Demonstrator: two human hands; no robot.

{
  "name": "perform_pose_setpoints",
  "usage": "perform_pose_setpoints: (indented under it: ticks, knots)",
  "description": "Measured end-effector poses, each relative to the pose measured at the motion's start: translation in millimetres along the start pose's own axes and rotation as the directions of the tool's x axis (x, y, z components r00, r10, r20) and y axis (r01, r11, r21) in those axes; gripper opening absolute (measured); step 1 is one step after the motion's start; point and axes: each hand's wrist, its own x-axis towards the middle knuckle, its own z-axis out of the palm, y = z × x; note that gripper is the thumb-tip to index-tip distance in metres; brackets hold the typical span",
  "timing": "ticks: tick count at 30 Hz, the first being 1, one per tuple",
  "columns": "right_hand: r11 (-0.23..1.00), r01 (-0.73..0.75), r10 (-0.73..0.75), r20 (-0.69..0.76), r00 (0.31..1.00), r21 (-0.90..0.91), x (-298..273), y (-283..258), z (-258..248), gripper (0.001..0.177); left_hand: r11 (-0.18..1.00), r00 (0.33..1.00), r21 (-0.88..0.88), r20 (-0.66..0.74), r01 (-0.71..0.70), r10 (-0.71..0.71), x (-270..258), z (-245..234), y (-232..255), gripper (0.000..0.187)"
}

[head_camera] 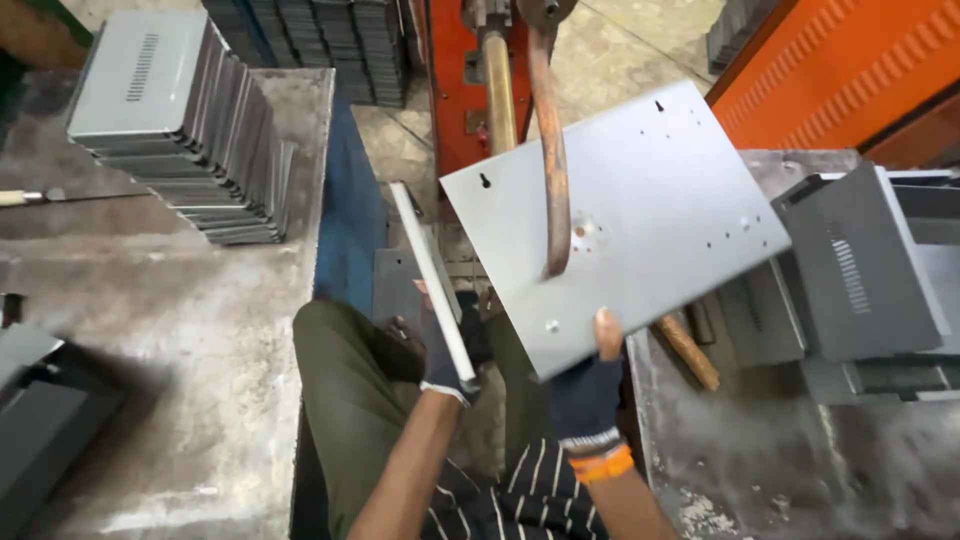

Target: The person sits on the floor of a metal workshop and bends sheet metal enclosure panels one at a time using a foot-operated bending press, pressing the panel edge under the machine's bar, then sets the bent panel onto a stack beside them. Sparks are visible as the panel contacts the machine during bending.

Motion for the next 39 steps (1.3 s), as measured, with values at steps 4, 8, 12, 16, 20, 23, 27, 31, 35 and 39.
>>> perform_pose_setpoints:
  ticks: [4, 8, 12, 16, 20, 23, 27, 31, 35, 39]
  knots:
    - [0.988, -0.097, 0.099, 0.009, 0.995, -0.123, 14.8, 18.6, -88.6, 0.054, 0.967, 0.974, 0.252, -0.206, -0.04, 0.094, -31.8, 97.8, -0.5, 0.056]
    - [0.749, 0.333, -0.204, 0.279, 0.938, -0.572, 12.2, 22.7, -117.1, 0.045, 0.846, 0.87, 0.527, -0.454, 0.086, 0.194, -42.7, 127.2, -1.4, 0.059]
    - [-0.074, 0.72, -0.283, 0.707, 0.649, -0.69, 8.6, 14.9, -111.1, 0.056, 0.851, 0.889, 0.521, -0.419, 0.069, 0.185, -36.2, 141.3, 2.9, 0.059]
    - [0.187, 0.693, -0.263, 0.644, 0.719, -0.697, 8.3, 12.4, -96.5, 0.048, 0.828, 0.897, 0.556, -0.398, 0.07, 0.192, -26.9, 132.6, 5.3, 0.061]
    - [0.808, 0.262, -0.174, 0.209, 0.962, -0.528, 10.5, 16.5, -107.7, 0.04, 0.803, 0.9, 0.593, -0.376, 0.052, 0.22, -20.1, 135.2, 4.0, 0.068]
    - [0.84, 0.256, -0.16, 0.233, 0.959, -0.478, 11.2, 22.3, -107.2, 0.035, 0.803, 0.905, 0.595, -0.359, 0.034, 0.228, -21.6, 142.2, -1.5, 0.074]
    - [0.392, 0.614, -0.273, 0.55, 0.789, -0.685, 18.7, 40.2, -134.3, 0.036, 0.751, 0.948, 0.656, -0.185, -0.078, 0.26, -45.3, 158.3, -3.0, 0.087]
    - [0.137, 0.718, -0.371, 0.636, 0.676, -0.683, 22.6, 31.5, -101.6, 0.039, 0.556, 0.944, 0.767, 0.213, -0.321, 0.251, -66.3, 134.3, 5.0, 0.115]
    - [0.998, -0.057, 0.058, 0.057, 0.997, -0.024, 30.9, 14.5, -88.2, 0.035, 0.508, 0.919, 0.784, 0.391, -0.358, 0.044, -65.2, 146.9, 10.2, 0.146]
    - [0.177, 0.758, -0.285, 0.704, 0.65, -0.628, 45.3, -5.0, -62.2, 0.04, 0.432, 0.879, 0.779, 0.471, -0.455, 0.076, -38.6, 161.3, 17.0, 0.157]
